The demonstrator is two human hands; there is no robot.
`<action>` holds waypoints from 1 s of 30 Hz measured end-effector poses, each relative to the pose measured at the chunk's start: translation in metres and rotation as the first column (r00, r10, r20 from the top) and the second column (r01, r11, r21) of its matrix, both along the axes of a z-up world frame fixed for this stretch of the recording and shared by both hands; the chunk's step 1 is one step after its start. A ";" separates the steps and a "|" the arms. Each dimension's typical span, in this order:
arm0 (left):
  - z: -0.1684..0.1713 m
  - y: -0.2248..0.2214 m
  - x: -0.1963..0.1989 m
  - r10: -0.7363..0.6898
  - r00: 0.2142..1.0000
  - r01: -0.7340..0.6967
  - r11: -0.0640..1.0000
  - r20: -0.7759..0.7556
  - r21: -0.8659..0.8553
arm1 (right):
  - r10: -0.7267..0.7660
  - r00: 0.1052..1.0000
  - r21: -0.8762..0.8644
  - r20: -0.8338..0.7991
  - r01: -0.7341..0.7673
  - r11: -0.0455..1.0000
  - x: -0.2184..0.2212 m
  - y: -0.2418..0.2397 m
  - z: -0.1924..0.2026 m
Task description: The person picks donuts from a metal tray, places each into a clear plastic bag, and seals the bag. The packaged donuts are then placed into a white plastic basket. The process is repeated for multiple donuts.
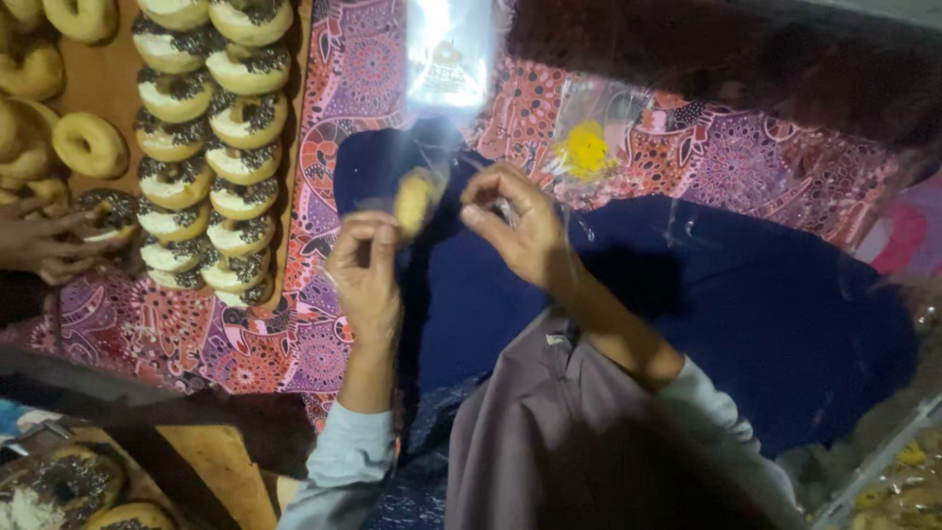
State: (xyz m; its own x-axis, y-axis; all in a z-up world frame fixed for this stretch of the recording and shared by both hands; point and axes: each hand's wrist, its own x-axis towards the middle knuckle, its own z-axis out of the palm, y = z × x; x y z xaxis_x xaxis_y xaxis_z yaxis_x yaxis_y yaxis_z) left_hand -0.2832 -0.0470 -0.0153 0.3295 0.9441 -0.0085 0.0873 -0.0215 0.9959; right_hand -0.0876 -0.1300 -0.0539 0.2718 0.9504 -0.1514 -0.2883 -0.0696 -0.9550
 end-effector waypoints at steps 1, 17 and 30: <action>-0.002 0.000 -0.001 -0.023 1.000 0.024 0.998 0.015 -0.065 | 0.005 0.999 0.068 0.034 -0.008 0.998 0.003 0.004 0.006; 0.000 0.007 -0.017 0.079 0.984 -0.057 0.989 -0.162 0.137 | 0.054 0.917 0.060 0.396 -0.084 0.995 0.003 0.014 0.013; -0.129 -0.003 0.207 -0.348 0.877 0.438 0.863 -0.333 0.252 | -0.451 0.800 -0.331 0.395 0.582 0.743 0.136 -0.089 -0.127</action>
